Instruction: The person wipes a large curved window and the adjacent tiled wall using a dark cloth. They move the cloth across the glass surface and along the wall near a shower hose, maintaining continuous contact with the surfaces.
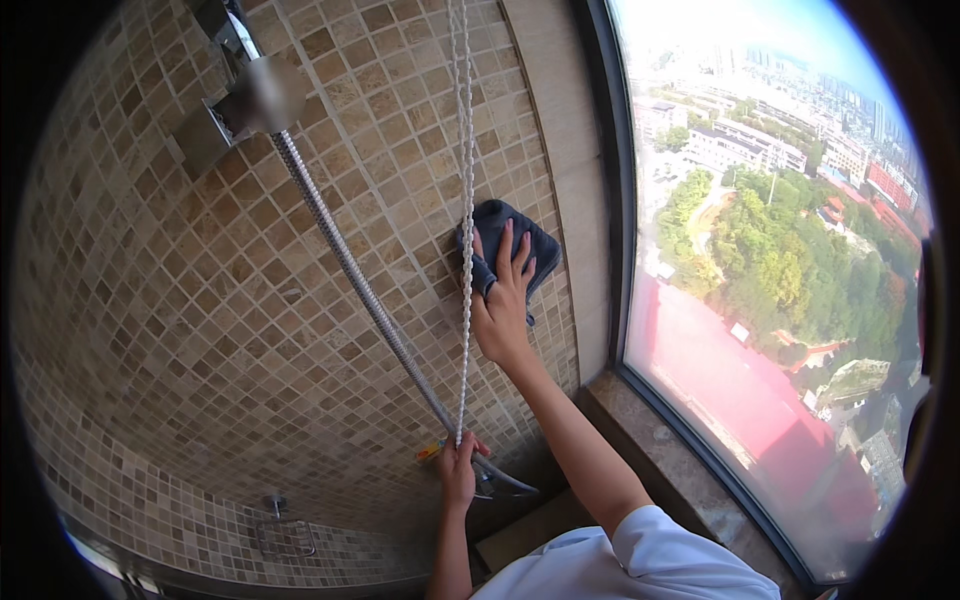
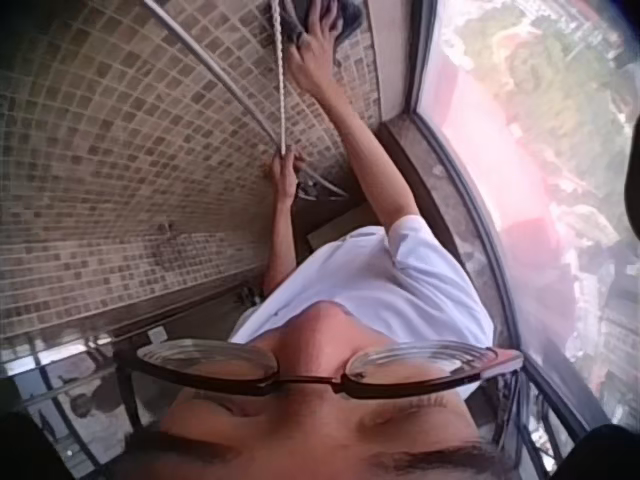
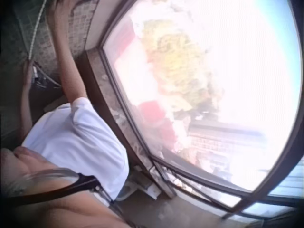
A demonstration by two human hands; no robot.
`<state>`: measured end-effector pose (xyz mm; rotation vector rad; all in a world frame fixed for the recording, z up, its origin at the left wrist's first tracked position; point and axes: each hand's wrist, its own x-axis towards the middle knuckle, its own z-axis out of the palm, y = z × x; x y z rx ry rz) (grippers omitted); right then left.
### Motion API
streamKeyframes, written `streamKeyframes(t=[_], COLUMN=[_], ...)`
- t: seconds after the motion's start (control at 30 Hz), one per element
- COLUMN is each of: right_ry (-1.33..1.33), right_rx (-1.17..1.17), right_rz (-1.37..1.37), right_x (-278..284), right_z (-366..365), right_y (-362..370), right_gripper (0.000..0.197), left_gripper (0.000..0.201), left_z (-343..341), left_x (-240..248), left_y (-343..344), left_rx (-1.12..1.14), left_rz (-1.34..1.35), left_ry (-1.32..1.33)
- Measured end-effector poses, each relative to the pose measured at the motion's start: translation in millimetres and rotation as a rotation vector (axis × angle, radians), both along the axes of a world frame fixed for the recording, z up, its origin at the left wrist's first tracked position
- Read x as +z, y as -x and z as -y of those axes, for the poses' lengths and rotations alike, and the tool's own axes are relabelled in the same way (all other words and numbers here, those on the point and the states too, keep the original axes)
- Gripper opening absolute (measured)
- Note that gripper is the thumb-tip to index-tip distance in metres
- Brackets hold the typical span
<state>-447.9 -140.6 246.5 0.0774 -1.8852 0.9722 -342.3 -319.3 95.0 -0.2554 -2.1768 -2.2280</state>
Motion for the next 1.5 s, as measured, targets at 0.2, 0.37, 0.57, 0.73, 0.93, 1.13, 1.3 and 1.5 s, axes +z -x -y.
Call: streamKeyframes(t=[0.2,0.37,0.57,0.73,0.93,1.13,1.3,1.5], right_ry=[0.077,0.783,0.072,0.549,0.063,-0.115,-0.333,-0.631], right_rx=[-0.086,0.204,0.091,-0.052,0.116,0.059,0.159,0.219], right_rz=[0.147,0.145,-0.085,0.105,-0.153,-0.013,0.116,-0.117], right_x=[-114.3,-164.2,1.6,-179.7,24.4,-79.0,-95.4,45.5], right_z=[-11.7,-7.1,-32.3,-23.9,-60.3,-70.4,-46.3,-31.1], right_y=[6.4,0.2,6.8,11.3,13.0,18.2,7.8,-2.8], right_gripper=[0.054,0.053,0.048,0.050,0.048,0.055,0.068,0.068], left_gripper=[0.025,0.023,0.020,0.015,0.014,0.021,0.021,0.014], left_z=[-17.0,-7.9,-20.5,-33.5,-26.0,-43.3,-47.3,-35.8], left_x=[6.4,3.4,2.6,-2.5,-8.0,-20.3,-31.7,-20.6], left_y=[1.8,0.6,-1.8,5.2,7.3,9.8,6.4,-0.2], left_rx=[0.014,0.124,0.127,0.150,0.210,0.461,0.608,0.479], left_rz=[0.015,0.003,0.058,0.018,0.043,-0.191,-0.207,-0.109], left_ry=[-0.048,-0.020,-0.013,0.074,0.054,0.116,0.246,-0.141])
